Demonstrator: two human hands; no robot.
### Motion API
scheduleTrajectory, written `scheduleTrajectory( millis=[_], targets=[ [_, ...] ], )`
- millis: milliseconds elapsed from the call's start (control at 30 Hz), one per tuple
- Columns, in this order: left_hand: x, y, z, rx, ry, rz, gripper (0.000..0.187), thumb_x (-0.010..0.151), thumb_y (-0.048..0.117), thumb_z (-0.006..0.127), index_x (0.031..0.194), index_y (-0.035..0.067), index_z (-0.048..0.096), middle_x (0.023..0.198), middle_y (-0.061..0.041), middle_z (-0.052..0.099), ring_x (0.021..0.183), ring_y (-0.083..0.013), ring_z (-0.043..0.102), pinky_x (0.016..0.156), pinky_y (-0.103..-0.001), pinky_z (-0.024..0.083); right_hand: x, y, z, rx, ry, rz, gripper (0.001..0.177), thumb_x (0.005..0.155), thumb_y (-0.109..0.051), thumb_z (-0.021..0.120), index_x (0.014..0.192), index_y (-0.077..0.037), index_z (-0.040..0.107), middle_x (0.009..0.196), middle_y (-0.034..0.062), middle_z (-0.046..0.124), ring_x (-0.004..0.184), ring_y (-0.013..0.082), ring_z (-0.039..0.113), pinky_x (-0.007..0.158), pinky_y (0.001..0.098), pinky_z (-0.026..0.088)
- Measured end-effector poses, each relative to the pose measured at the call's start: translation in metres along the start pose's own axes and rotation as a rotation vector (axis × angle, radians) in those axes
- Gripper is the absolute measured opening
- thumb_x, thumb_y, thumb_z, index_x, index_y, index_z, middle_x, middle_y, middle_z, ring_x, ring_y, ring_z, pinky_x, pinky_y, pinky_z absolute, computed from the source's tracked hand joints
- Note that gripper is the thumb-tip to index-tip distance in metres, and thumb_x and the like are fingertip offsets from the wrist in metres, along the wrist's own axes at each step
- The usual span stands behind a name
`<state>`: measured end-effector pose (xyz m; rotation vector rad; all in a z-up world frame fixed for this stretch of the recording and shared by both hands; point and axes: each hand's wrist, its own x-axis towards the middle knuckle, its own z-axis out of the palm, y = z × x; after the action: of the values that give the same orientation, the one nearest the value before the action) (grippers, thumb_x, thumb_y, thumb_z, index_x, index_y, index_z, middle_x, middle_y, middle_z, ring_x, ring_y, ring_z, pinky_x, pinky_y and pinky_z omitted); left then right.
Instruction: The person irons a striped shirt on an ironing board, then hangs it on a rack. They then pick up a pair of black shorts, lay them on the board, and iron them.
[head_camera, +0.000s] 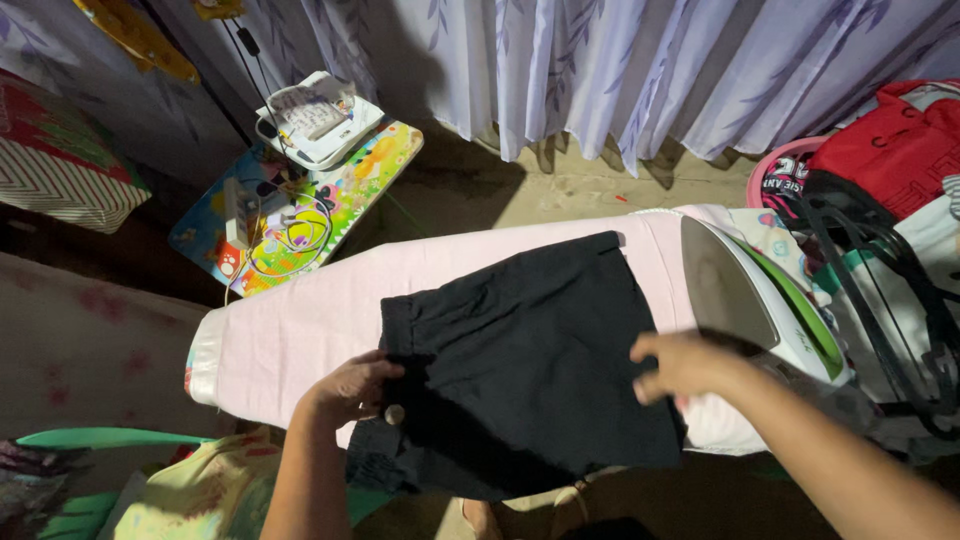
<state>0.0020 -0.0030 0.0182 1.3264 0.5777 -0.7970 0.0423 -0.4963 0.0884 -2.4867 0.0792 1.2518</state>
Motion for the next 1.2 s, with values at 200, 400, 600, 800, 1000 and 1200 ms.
scheduleTrajectory(
  millis=[200, 400, 600, 800, 1000, 1200],
  targets=[
    [0.022, 0.017, 0.011, 0.059, 0.368, 0.088, 0.039, 0.091, 0.041, 0.071, 0.115, 0.010, 0.068, 0.076, -0.002, 0.056, 0.058, -0.0145, 0.049, 0.050, -0.032, 0.040, 0.100, 0.008, -0.035, 0.166, 0.632, -0.158, 0.051, 0.081, -0.030, 0.081, 0.129, -0.017, 0.069, 0.109, 0.0115, 0.076, 0.103, 0.0289, 0.072, 0.092, 0.0421, 0.056],
    [0.079, 0.009, 0.000, -0.111, 0.413, 0.303, 0.036, 0.092, 0.033, 0.073, 0.110, 0.001, 0.072, 0.078, -0.006, 0.067, 0.058, -0.0157, 0.056, 0.050, -0.030, 0.044, 0.157, -0.013, -0.052, 0.083, 0.801, -0.059, 0.064, 0.077, -0.039, 0.088, 0.130, -0.013, 0.065, 0.125, 0.0181, 0.067, 0.118, 0.0362, 0.061, 0.098, 0.0469, 0.047],
    [0.063, 0.023, 0.020, -0.225, 0.401, 0.247, 0.028, 0.089, 0.029, 0.074, 0.104, 0.004, 0.073, 0.080, -0.001, 0.072, 0.063, -0.0130, 0.062, 0.055, -0.029, 0.049, 0.144, -0.036, -0.048, 0.165, 0.599, 0.095, 0.057, 0.075, -0.041, 0.089, 0.120, -0.008, 0.075, 0.123, 0.0176, 0.071, 0.119, 0.0344, 0.066, 0.102, 0.0455, 0.050],
    [0.046, 0.022, 0.018, -0.194, 0.332, 0.230, 0.031, 0.092, 0.036, 0.078, 0.092, 0.005, 0.072, 0.070, -0.002, 0.060, 0.053, -0.0137, 0.046, 0.047, -0.031, 0.035, 0.167, -0.020, -0.039, 0.611, 0.484, -0.116, 0.042, 0.079, -0.027, 0.085, 0.115, -0.007, 0.077, 0.120, 0.0192, 0.077, 0.112, 0.0317, 0.073, 0.097, 0.0409, 0.057],
    [0.002, 0.031, 0.038, -0.144, 0.253, 0.270, 0.015, 0.084, 0.018, 0.081, 0.090, 0.007, 0.074, 0.072, 0.000, 0.068, 0.056, -0.0137, 0.055, 0.051, -0.030, 0.042, 0.165, -0.018, -0.043, 0.940, 0.363, -0.076, 0.041, 0.081, -0.025, 0.084, 0.119, -0.015, 0.072, 0.136, 0.0207, 0.065, 0.126, 0.0342, 0.059, 0.099, 0.0485, 0.050],
    [-0.040, 0.039, 0.054, -0.039, 0.517, 0.624, 0.026, 0.083, 0.021, 0.081, 0.101, 0.004, 0.079, 0.080, -0.001, 0.074, 0.070, -0.0120, 0.065, 0.066, -0.028, 0.052, 0.101, -0.022, -0.050, 0.672, 0.948, -0.670, 0.023, 0.083, -0.020, 0.085, 0.098, -0.004, 0.079, 0.150, 0.0139, 0.054, 0.137, 0.0314, 0.049, 0.113, 0.0420, 0.036]
  ],
)
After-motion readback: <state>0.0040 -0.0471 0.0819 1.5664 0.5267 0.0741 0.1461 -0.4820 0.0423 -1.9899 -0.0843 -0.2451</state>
